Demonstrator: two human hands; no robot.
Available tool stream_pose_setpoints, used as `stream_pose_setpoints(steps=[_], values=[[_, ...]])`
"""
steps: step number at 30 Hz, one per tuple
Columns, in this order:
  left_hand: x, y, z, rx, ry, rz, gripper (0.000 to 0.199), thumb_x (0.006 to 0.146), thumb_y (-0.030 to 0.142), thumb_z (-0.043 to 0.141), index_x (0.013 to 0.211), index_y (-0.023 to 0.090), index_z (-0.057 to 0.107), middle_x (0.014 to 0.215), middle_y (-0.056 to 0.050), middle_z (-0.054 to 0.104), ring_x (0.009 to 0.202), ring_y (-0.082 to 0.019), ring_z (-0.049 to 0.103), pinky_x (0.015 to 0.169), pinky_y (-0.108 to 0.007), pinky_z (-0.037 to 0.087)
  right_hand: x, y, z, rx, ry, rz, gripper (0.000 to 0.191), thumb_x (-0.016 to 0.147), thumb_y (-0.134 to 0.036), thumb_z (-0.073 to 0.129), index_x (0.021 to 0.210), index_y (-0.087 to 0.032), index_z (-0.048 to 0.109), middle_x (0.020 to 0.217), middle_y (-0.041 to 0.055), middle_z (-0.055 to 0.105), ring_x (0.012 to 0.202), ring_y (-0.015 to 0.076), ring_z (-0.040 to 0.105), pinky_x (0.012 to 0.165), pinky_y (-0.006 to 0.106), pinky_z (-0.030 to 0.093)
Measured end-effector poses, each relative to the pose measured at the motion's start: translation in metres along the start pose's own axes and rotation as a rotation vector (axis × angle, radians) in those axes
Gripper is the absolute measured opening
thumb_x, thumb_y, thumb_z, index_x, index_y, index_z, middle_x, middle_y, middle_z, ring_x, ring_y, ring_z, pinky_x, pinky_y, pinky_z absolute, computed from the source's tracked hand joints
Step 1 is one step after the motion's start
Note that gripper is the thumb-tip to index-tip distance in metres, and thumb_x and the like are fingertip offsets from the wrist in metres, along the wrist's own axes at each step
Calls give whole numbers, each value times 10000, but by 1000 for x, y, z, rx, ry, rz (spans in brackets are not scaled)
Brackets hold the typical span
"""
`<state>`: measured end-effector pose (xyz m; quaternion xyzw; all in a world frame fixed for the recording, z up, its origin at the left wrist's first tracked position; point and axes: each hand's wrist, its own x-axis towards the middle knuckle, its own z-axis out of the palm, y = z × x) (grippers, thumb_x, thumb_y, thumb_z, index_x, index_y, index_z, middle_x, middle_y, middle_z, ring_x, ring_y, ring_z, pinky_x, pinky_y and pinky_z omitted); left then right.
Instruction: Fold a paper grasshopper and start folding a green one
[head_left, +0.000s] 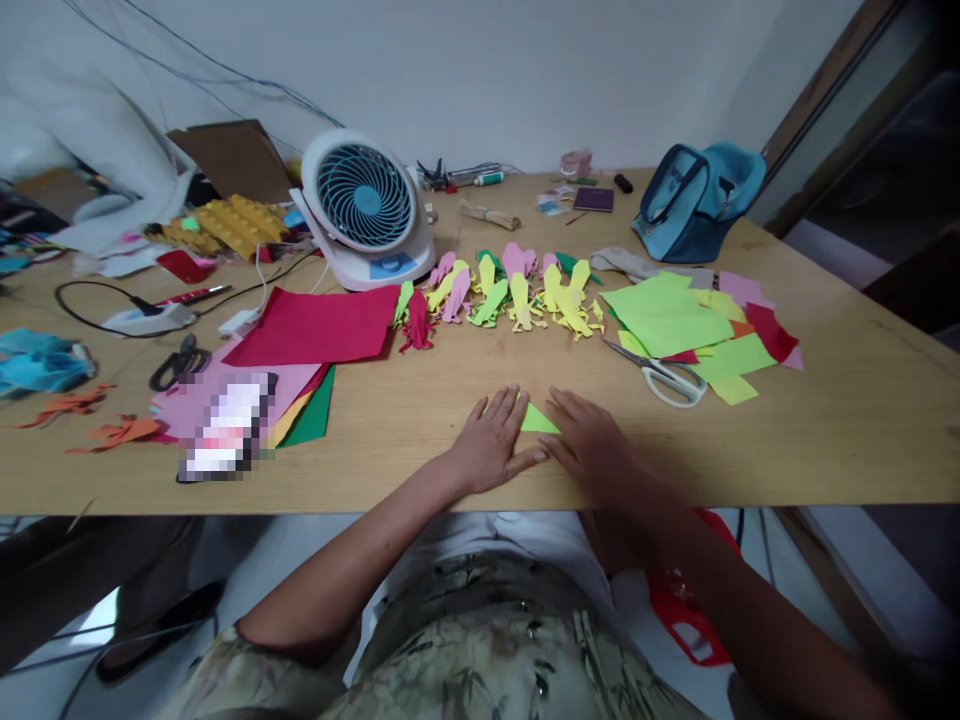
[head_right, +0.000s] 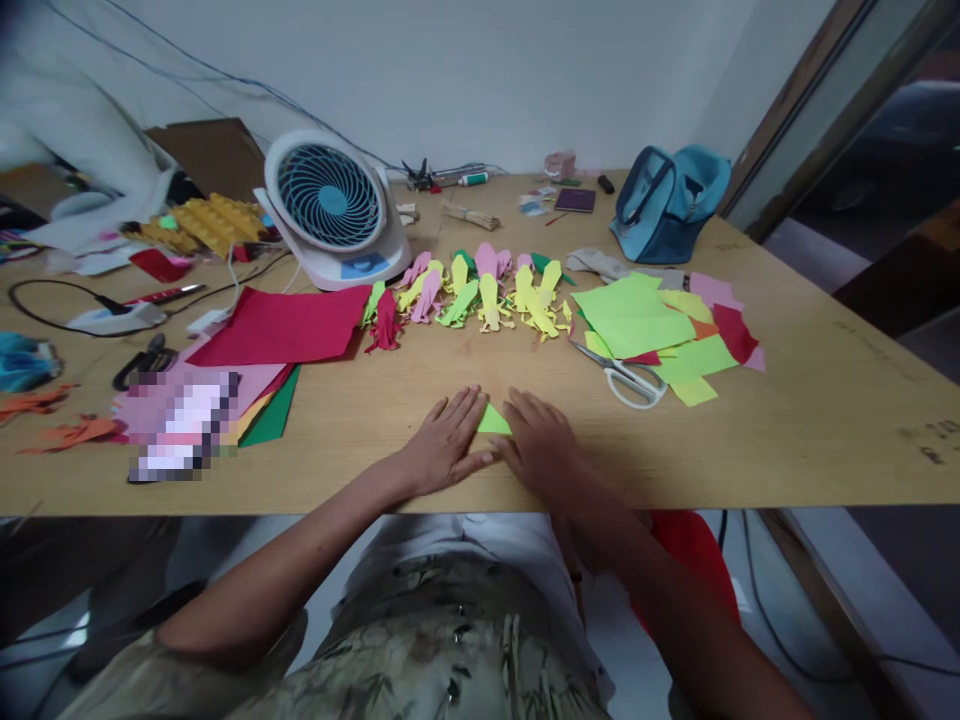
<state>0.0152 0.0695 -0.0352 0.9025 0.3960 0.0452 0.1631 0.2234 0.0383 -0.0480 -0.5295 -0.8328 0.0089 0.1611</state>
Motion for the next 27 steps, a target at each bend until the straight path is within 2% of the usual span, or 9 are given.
stream_pose_setpoints(steps=[4, 7, 10, 13, 16, 19, 22, 25, 27], values=[[-4, -14, 1, -180, 146, 79, 718, 1025, 514, 309, 1576, 84, 140, 1646, -224, 175, 1546, -287, 147, 1241, -492, 191, 38, -8, -6, 71, -23, 162, 248, 948, -340, 543, 1041, -139, 656, 1111, 169, 640, 1059, 278, 601, 924, 392, 473], [-9, -27, 2, -209, 273, 83, 600, 1011, 343, 402, 1534, 86, 259, 1590, -225, 320, 1506, -277, 267, 1225, -471, 252, 53, -18, -6, 50, -97, 289, 280, 877, -405, 654, 1019, -165, 632, 1095, 142, 610, 1045, 293, 597, 843, 379, 482], [-14, -35, 0, -141, 355, -44, 508, 949, 258, 524, 1427, 105, 447, 1466, -204, 474, 1369, -315, 427, 1143, -497, 358, 56, -27, -3, 117, -162, 330, 247, 840, -352, 697, 1000, -186, 607, 1118, 111, 594, 1018, 261, 609, 789, 342, 479], [-16, -37, -6, -78, 353, -173, 439, 869, 292, 661, 1273, 139, 582, 1280, -168, 570, 1173, -332, 514, 1000, -506, 444, 58, -29, -1, 203, -160, 345, 227, 836, -287, 688, 1019, -197, 587, 1120, 92, 607, 984, 227, 619, 780, 324, 470], [-14, -35, -13, -135, 340, -239, 356, 786, 254, 732, 1107, 151, 617, 1127, -133, 594, 1059, -307, 533, 930, -465, 455, 63, -29, 0, 286, -160, 362, 286, 821, -293, 699, 1064, -199, 584, 1062, 78, 654, 965, 219, 620, 787, 319, 453], [-6, -33, -20, -325, 326, -215, 274, 746, 135, 690, 989, 176, 570, 1014, -72, 624, 954, -240, 566, 861, -376, 453, 70, -25, 0, 382, -211, 382, 205, 790, -306, 708, 944, -209, 615, 894, 37, 679, 834, 199, 612, 696, 298, 416], [7, -37, -24, -556, 322, -182, 294, 733, 104, 655, 992, 189, 545, 875, -6, 631, 787, -169, 572, 725, -288, 426, 76, -16, -2, 606, -222, 380, 143, 766, -319, 699, 791, -210, 609, 753, 3, 651, 706, 167, 573, 607, 272, 377], [25, -50, -31, -814, 314, -157, 266, 756, 230, 690, 997, 178, 590, 714, 35, 573, 645, -128, 520, 608, -239, 370, 83, -2, -9, 969, -199, 413, 248, 725, -417, 717, 751, -203, 597, 663, -23, 606, 626, 148, 543, 561, 259, 379], [35, -59, -36, -953, 300, -171, 232, 774, 350, 693, 887, 160, 623, 640, 41, 539, 565, -101, 458, 550, -220, 311, 89, 7, -16, 1107, -158, 429, 323, 674, -470, 748, 732, -199, 583, 625, -39, 573, 585, 135, 517, 543, 254, 376]])
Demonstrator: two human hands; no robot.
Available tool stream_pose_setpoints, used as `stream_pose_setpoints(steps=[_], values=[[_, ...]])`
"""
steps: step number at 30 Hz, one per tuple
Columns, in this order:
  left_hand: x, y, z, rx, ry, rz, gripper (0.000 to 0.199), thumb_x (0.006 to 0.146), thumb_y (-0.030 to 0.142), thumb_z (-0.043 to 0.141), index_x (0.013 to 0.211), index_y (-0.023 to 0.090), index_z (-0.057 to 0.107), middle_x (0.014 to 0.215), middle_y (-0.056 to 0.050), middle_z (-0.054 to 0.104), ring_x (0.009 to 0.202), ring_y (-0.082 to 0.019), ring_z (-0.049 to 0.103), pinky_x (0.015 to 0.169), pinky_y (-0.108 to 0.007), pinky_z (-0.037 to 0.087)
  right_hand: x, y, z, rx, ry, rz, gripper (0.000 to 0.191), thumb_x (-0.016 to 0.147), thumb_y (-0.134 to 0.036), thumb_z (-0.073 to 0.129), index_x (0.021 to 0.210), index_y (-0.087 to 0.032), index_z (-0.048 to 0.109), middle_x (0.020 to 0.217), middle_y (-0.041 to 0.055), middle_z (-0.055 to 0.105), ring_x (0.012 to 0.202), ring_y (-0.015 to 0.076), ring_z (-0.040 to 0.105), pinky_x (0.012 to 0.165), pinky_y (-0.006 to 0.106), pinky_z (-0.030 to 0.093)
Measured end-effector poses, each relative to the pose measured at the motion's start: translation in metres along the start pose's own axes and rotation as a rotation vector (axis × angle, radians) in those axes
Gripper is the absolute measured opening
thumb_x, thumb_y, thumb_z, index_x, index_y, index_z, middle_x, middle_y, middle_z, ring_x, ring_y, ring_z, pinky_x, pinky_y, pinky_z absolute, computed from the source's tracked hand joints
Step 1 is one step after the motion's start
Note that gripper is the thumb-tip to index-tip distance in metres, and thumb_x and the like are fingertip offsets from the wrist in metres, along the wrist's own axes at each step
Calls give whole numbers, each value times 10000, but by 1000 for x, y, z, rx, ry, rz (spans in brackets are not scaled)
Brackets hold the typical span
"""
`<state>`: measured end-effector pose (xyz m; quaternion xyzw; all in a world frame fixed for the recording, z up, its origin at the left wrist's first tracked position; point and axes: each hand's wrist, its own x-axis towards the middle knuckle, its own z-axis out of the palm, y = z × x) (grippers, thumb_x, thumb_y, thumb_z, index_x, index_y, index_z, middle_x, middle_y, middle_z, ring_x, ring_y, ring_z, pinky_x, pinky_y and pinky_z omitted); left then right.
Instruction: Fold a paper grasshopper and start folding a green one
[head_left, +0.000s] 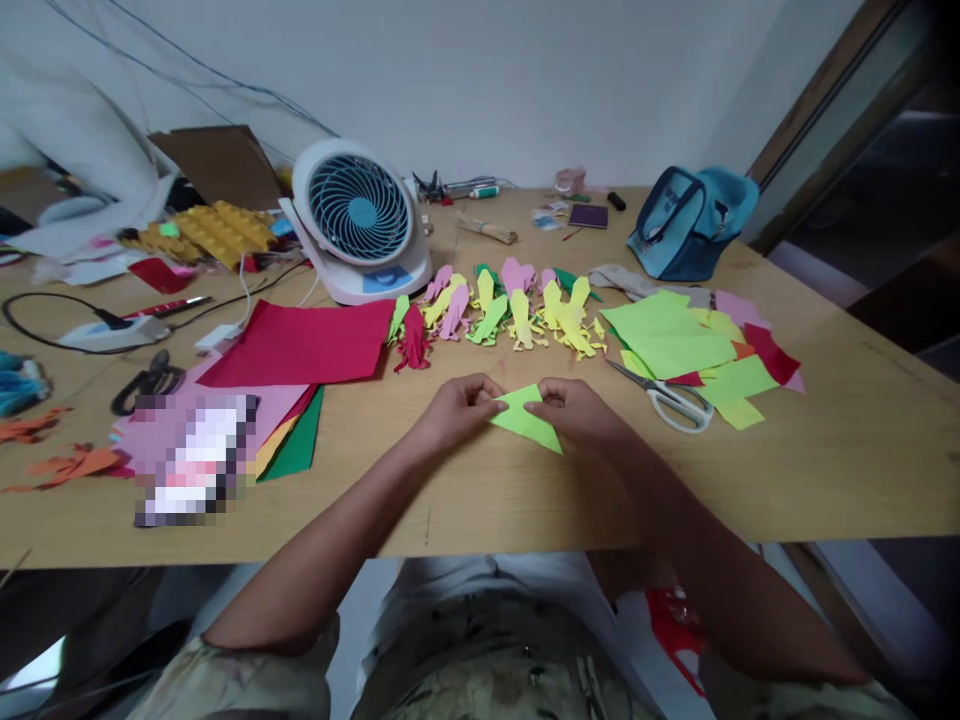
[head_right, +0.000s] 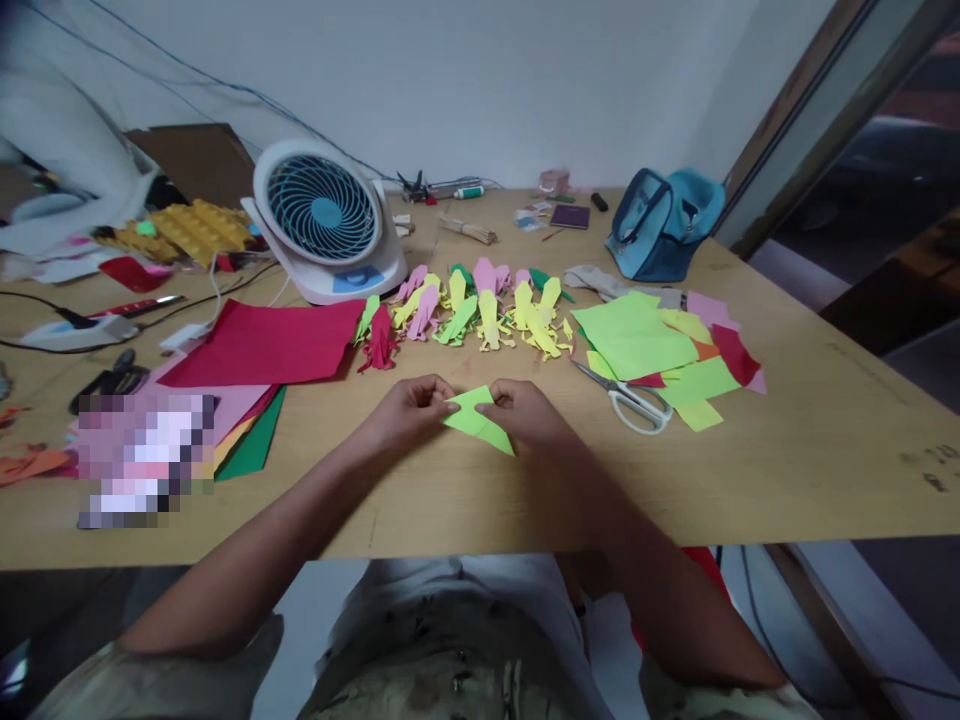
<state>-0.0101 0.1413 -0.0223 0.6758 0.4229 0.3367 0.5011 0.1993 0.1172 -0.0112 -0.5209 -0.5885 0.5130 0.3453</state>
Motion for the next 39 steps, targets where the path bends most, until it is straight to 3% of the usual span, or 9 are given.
stream_pose_setpoints(steps=[3, 11, 15, 19, 22, 25, 31, 37, 39], values=[[8, -1, -9, -71, 47, -22, 315, 749, 443, 712, 726, 142, 621, 608, 29, 548, 539, -79, 417, 536, -210, 277, 6, -5, -8, 61, 6, -24, 355, 643, -477, 773, 702, -197, 563, 615, -51, 544, 566, 114, 483, 540, 247, 365], [-5, -3, -28, -72, -33, -122, 310, 766, 435, 731, 741, 131, 675, 622, -8, 629, 554, -87, 497, 538, -203, 352, 11, 15, -4, 40, -40, -5, 377, 689, -518, 748, 688, -205, 538, 599, -58, 505, 560, 107, 447, 520, 233, 334], [-5, -2, -34, -85, -127, -195, 264, 766, 384, 748, 748, 128, 684, 647, -25, 674, 543, -82, 529, 552, -207, 410, 9, 20, -7, 3, -120, -39, 295, 736, -443, 723, 837, -200, 589, 754, -6, 630, 683, 150, 574, 616, 264, 442], [-6, 0, -33, -61, -217, -255, 239, 797, 359, 729, 797, 125, 681, 655, -32, 684, 545, -90, 567, 550, -206, 429, 5, 16, -10, -242, 37, -325, 316, 839, -296, 635, 1139, -199, 618, 1076, 76, 669, 915, 186, 623, 792, 320, 483], [-9, 1, -30, -55, -241, -220, 229, 836, 354, 685, 865, 128, 659, 668, -22, 666, 570, -96, 580, 552, -200, 422, 2, 8, -10, -439, -42, -591, 191, 911, -243, 553, 1058, -198, 666, 1055, 86, 676, 995, 203, 604, 888, 358, 447], [-12, 1, -27, -22, -237, -135, 195, 867, 327, 630, 881, 133, 627, 666, 6, 614, 574, -84, 541, 557, -192, 396, 1, 3, -8, -550, -151, -697, 183, 951, -227, 500, 1007, -206, 673, 1012, 83, 681, 979, 206, 592, 904, 373, 428], [-14, 3, -26, 164, -234, -12, 186, 916, 292, 523, 907, 140, 629, 710, 12, 562, 630, -100, 500, 604, -211, 388, 8, 6, -4, -654, -279, -681, 165, 920, -235, 553, 1040, -186, 656, 1001, 96, 638, 983, 225, 567, 901, 374, 428], [-17, 9, -25, 354, -219, 15, 175, 920, 239, 469, 917, 159, 626, 726, 15, 588, 648, -118, 529, 656, -236, 407, 12, 9, -1, -621, -322, -618, 77, 881, -239, 606, 825, -186, 612, 896, 53, 561, 866, 191, 550, 801, 314, 424], [-17, 8, -25, 420, -210, 31, 171, 911, 209, 463, 911, 165, 628, 737, 14, 602, 658, -123, 533, 673, -242, 408, 12, 10, 0, -595, -341, -603, 63, 877, -238, 608, 905, -185, 630, 929, 52, 568, 876, 188, 555, 810, 310, 425]])
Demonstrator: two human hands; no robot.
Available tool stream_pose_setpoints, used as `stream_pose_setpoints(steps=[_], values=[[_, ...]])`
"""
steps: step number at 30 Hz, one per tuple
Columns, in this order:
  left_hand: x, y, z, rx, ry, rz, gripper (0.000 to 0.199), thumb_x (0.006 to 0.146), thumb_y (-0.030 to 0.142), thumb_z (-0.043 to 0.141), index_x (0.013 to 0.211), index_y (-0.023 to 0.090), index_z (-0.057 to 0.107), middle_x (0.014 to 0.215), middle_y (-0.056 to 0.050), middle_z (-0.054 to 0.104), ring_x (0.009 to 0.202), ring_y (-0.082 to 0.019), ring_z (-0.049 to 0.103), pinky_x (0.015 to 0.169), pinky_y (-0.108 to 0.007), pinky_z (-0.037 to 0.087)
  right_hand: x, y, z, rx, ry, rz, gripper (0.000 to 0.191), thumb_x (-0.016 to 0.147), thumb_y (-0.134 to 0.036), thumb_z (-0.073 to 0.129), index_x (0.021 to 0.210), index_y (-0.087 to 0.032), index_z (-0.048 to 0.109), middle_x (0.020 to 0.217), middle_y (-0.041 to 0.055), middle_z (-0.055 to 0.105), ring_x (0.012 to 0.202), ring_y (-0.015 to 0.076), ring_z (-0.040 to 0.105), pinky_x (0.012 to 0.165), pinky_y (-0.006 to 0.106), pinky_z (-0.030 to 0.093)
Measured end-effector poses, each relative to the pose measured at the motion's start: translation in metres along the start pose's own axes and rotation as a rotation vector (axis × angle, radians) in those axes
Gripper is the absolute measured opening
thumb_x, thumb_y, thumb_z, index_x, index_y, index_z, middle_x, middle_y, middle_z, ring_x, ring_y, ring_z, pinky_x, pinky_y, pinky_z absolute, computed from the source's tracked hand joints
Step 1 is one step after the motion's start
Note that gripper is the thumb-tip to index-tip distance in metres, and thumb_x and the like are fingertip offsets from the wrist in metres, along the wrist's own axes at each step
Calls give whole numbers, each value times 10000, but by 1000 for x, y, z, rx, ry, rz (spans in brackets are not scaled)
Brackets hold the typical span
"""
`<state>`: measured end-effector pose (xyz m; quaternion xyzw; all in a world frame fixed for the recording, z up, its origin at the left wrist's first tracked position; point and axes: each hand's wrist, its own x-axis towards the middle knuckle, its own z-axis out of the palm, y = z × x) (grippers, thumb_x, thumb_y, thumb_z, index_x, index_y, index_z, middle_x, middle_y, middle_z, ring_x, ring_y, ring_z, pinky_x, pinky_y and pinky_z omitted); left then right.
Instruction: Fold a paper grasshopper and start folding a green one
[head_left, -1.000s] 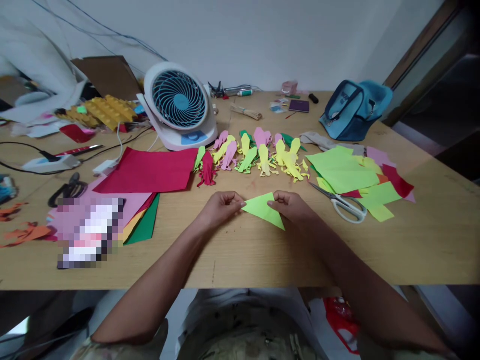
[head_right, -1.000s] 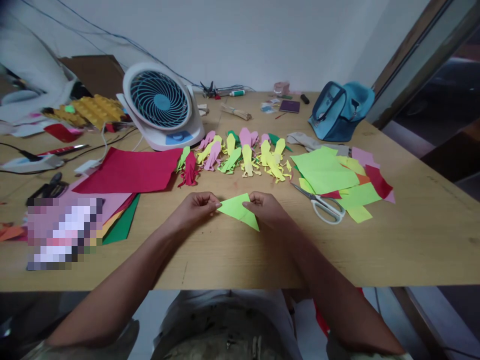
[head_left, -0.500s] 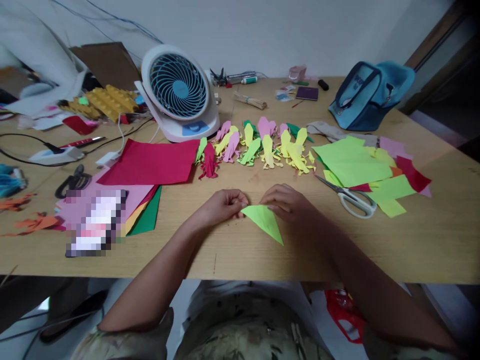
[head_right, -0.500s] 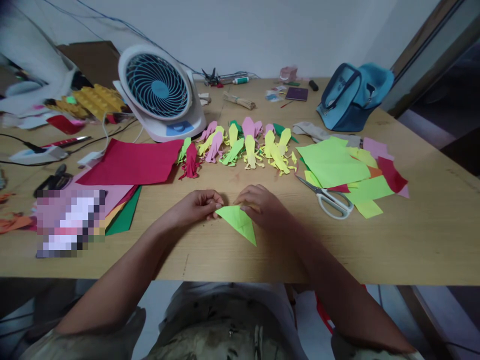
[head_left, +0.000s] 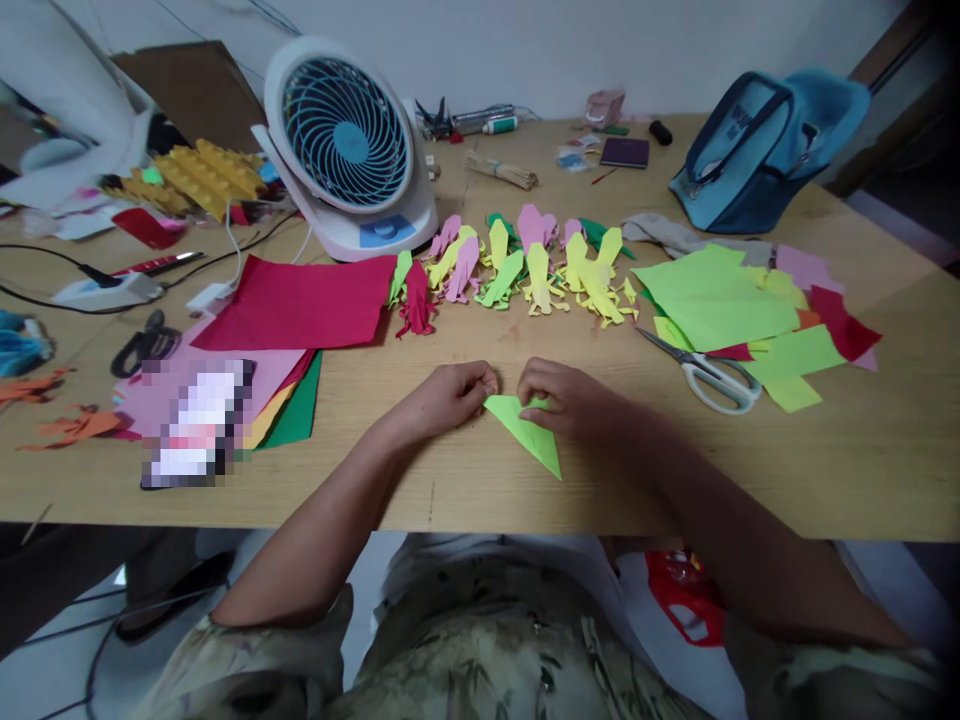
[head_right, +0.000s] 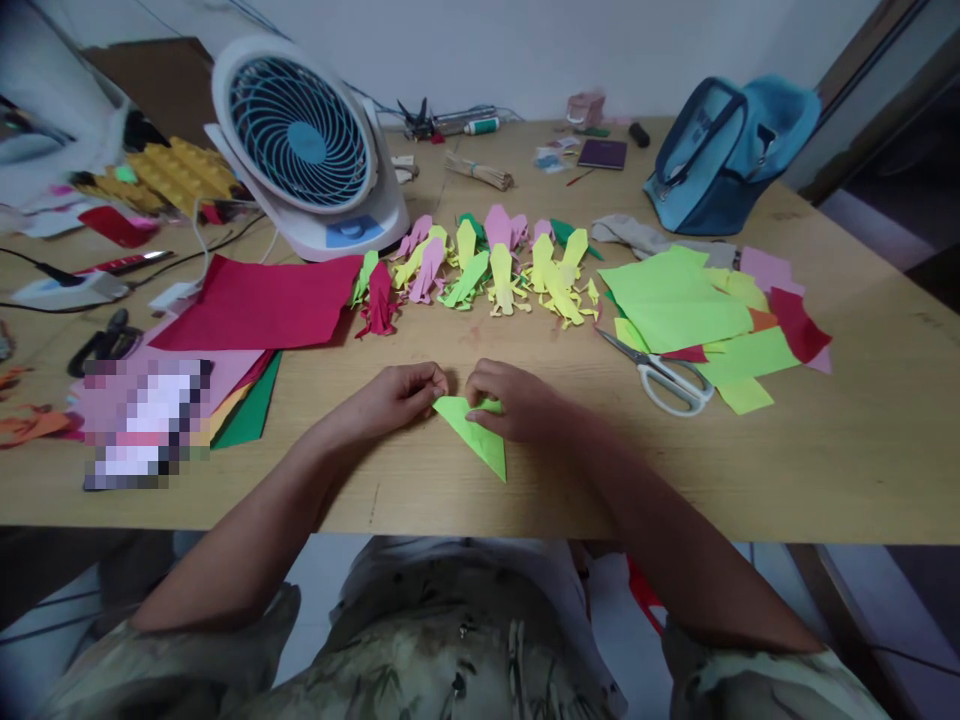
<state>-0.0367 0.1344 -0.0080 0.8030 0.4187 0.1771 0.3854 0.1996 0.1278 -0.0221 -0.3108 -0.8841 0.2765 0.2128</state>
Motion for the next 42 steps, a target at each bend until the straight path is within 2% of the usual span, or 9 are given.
stream_pose_setpoints(steps=[3, 8, 12, 15, 18, 25, 32, 36, 42], values=[[0, -2, 3, 129, 29, 36, 176, 892, 163, 463, 908, 172, 638, 787, -2, 623, 714, -144, 550, 722, -264, 420, -1, 1, 2, -19, -39, 33, 165, 880, -249, 610, 1030, -195, 654, 973, 56, 558, 901, 194, 559, 831, 317, 426], [-4, 2, 8, 268, 165, 180, 162, 858, 128, 510, 913, 163, 658, 930, -70, 601, 902, -202, 569, 827, -317, 439, -3, 3, 5, -63, -47, 57, 81, 873, -278, 640, 880, -198, 634, 961, 40, 525, 872, 173, 547, 813, 295, 412], [-7, 11, 9, 66, -58, 255, 155, 914, 219, 542, 1020, 172, 645, 939, -50, 643, 820, -157, 586, 776, -275, 455, -4, 4, 5, 5, -25, 24, 130, 889, -285, 616, 804, -188, 604, 894, 28, 531, 812, 152, 543, 749, 273, 396], [-6, 13, 9, 37, -182, 311, 227, 902, 332, 624, 1068, 179, 650, 1029, -77, 649, 902, -183, 598, 827, -295, 465, -4, 5, 3, 68, -43, 23, 159, 897, -304, 594, 792, -185, 601, 836, 16, 558, 769, 142, 533, 715, 268, 380], [-3, 9, 12, 57, -196, 355, 313, 862, 389, 700, 1109, 203, 656, 1089, -88, 629, 1025, -223, 582, 913, -333, 454, -5, 4, -2, 136, -86, 88, 153, 877, -332, 611, 825, -188, 619, 784, -6, 575, 717, 129, 511, 669, 259, 363], [-3, 6, 19, 122, -163, 392, 310, 856, 399, 719, 1089, 204, 656, 1026, -77, 597, 1018, -230, 554, 905, -343, 446, -10, 5, -15, 259, -166, 161, 170, 858, -346, 620, 835, -190, 684, 786, -10, 579, 680, 120, 486, 638, 256, 364], [-1, 5, 27, 297, -64, 427, 173, 940, 337, 587, 978, 183, 656, 994, -86, 608, 965, -227, 540, 870, -340, 419, -22, -2, -17, 208, -52, 164, 189, 884, -356, 611, 822, -182, 651, 744, -22, 555, 646, 105, 460, 619, 243, 347], [1, 2, 33, 406, -29, 450, 225, 989, 311, 488, 915, 181, 656, 956, -86, 618, 916, -216, 541, 830, -332, 406, -35, -11, -19, 229, 30, 242, 203, 890, -366, 623, 811, -179, 625, 689, -35, 552, 609, 97, 451, 588, 236, 339], [-2, 4, 34, 519, -34, 504, 257, 1007, 340, 471, 1082, 180, 658, 1060, -99, 615, 951, -220, 534, 865, -339, 424, -49, -10, -19, 297, 79, 321, 231, 872, -413, 638, 911, -188, 665, 847, 31, 683, 751, 151, 584, 689, 272, 444]])
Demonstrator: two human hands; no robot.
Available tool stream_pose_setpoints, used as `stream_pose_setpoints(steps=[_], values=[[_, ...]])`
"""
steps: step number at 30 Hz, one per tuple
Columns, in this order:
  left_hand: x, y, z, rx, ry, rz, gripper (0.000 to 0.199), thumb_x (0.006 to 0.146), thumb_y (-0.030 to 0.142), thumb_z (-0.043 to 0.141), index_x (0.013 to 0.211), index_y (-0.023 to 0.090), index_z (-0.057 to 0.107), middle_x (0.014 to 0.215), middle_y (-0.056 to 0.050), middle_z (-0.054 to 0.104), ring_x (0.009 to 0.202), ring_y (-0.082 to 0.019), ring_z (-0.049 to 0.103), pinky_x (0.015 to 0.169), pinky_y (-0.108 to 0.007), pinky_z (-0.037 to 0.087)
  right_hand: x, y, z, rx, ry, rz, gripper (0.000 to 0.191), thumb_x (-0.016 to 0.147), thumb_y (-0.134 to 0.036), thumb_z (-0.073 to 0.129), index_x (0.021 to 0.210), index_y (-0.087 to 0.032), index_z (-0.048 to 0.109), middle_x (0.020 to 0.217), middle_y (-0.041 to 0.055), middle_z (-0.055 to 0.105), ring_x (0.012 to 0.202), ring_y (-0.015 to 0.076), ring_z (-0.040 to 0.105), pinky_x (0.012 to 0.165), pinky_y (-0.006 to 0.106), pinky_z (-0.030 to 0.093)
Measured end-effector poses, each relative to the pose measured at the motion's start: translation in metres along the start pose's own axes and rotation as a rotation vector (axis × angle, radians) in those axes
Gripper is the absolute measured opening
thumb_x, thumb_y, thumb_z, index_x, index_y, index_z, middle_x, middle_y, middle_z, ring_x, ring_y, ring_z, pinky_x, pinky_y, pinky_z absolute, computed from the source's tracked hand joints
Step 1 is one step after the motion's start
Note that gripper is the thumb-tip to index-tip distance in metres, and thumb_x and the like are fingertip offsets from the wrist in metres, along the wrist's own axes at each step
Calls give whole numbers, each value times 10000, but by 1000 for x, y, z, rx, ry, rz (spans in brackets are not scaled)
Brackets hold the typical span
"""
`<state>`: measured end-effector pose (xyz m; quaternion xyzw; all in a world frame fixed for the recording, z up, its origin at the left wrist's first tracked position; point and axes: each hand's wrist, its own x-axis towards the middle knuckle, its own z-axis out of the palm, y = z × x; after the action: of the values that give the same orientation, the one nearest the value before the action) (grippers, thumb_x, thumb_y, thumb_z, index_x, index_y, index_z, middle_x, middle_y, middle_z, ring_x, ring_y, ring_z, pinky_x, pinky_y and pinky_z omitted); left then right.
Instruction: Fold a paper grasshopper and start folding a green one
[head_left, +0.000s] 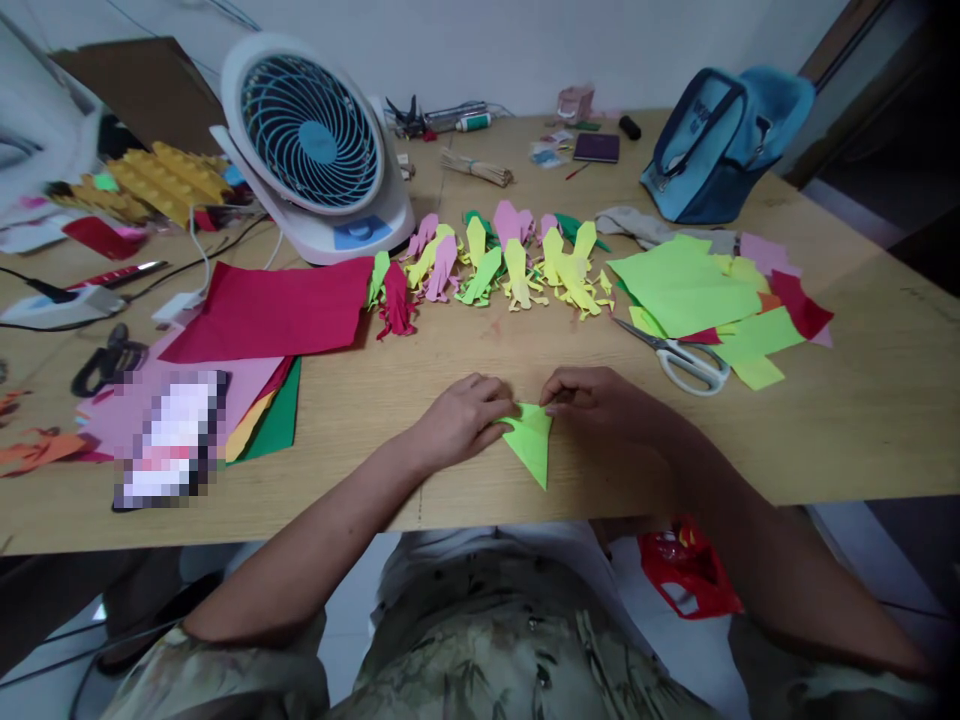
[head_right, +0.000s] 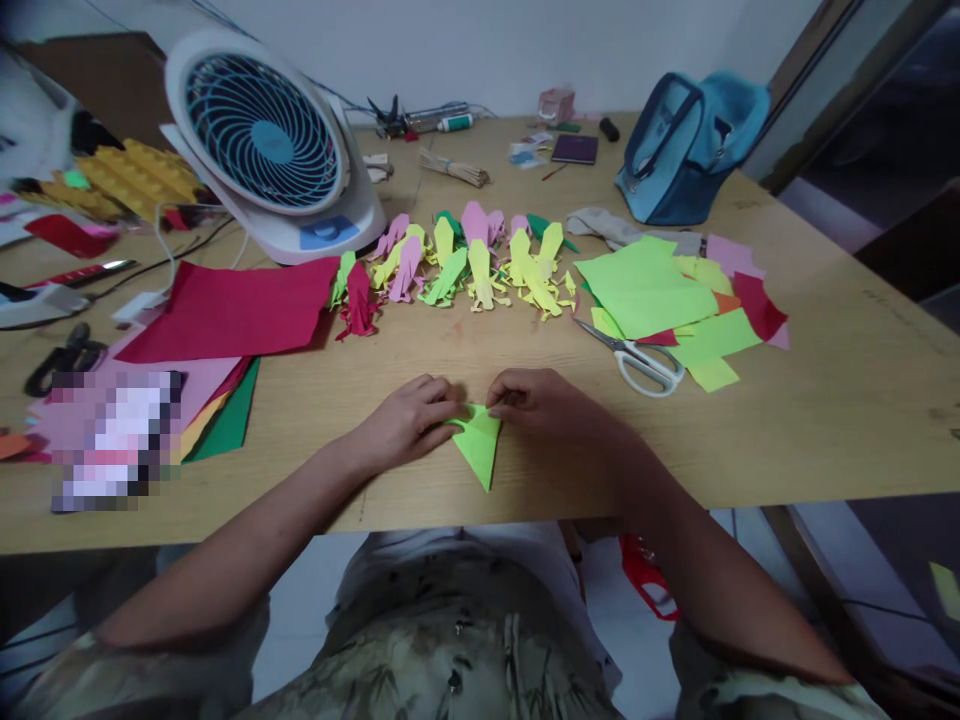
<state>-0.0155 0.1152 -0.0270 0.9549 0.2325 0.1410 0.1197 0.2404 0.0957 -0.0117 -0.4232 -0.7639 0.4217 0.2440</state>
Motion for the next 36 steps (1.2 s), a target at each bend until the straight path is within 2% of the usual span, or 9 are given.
stream_pose_setpoints(steps=[3, 9, 14, 21, 24, 29, 31, 36], values=[[-1, 1, 0, 43, 6, -12, 266, 1009, 360, 473, 1061, 186, 667, 1057, -91, 620, 932, -219, 540, 854, -346, 431, -2, 2, 0, -21, -6, -24, 278, 842, -448, 672, 948, -192, 682, 912, 55, 695, 775, 167, 601, 706, 290, 461], [-1, 2, 4, -1, 61, -61, 230, 1002, 335, 499, 1005, 171, 660, 1015, -84, 639, 910, -208, 555, 822, -332, 439, -6, 1, 1, -136, -4, -51, 218, 882, -382, 613, 798, -182, 630, 766, 11, 601, 690, 140, 535, 653, 275, 397], [2, 0, 6, -90, 90, -95, 192, 974, 337, 559, 974, 173, 659, 1013, -79, 648, 926, -212, 570, 830, -339, 438, -4, 4, 2, -116, -47, -28, 148, 890, -319, 582, 893, -187, 649, 813, 5, 633, 713, 137, 539, 670, 270, 389], [5, -8, 10, -214, 122, -116, 167, 951, 323, 589, 948, 169, 652, 980, -72, 665, 916, -201, 601, 812, -324, 441, 0, 7, 0, -150, -22, -30, 136, 895, -282, 551, 856, -176, 626, 760, -11, 588, 672, 123, 497, 643, 259, 362], [5, -7, 11, -189, 119, -122, 176, 960, 326, 573, 935, 170, 650, 948, -67, 663, 890, -201, 601, 780, -317, 425, -3, 1, -1, -265, -4, -38, 157, 896, -304, 565, 853, -169, 635, 797, 12, 591, 711, 140, 514, 672, 274, 364], [5, -2, 10, -132, 105, -129, 184, 964, 332, 562, 945, 174, 654, 954, -69, 656, 900, -213, 601, 766, -324, 406, 0, -21, 10, -635, 82, -94, 235, 807, -406, 724, 933, -209, 715, 916, 59, 678, 916, 238, 547, 822, 359, 325], [5, -1, 10, -131, 96, -127, 174, 961, 325, 563, 940, 178, 655, 958, -69, 656, 908, -213, 601, 774, -327, 405, 4, -28, 16, -692, 61, -113, 262, 786, -420, 749, 959, -224, 729, 904, 52, 702, 906, 246, 558, 839, 375, 310], [1, -7, 9, -215, 80, -114, 189, 938, 371, 613, 948, 185, 648, 965, -65, 666, 927, -207, 612, 786, -320, 414, 12, -27, 21, -733, -49, -79, 136, 825, -328, 708, 814, -192, 718, 761, 39, 707, 798, 218, 580, 851, 377, 307]])
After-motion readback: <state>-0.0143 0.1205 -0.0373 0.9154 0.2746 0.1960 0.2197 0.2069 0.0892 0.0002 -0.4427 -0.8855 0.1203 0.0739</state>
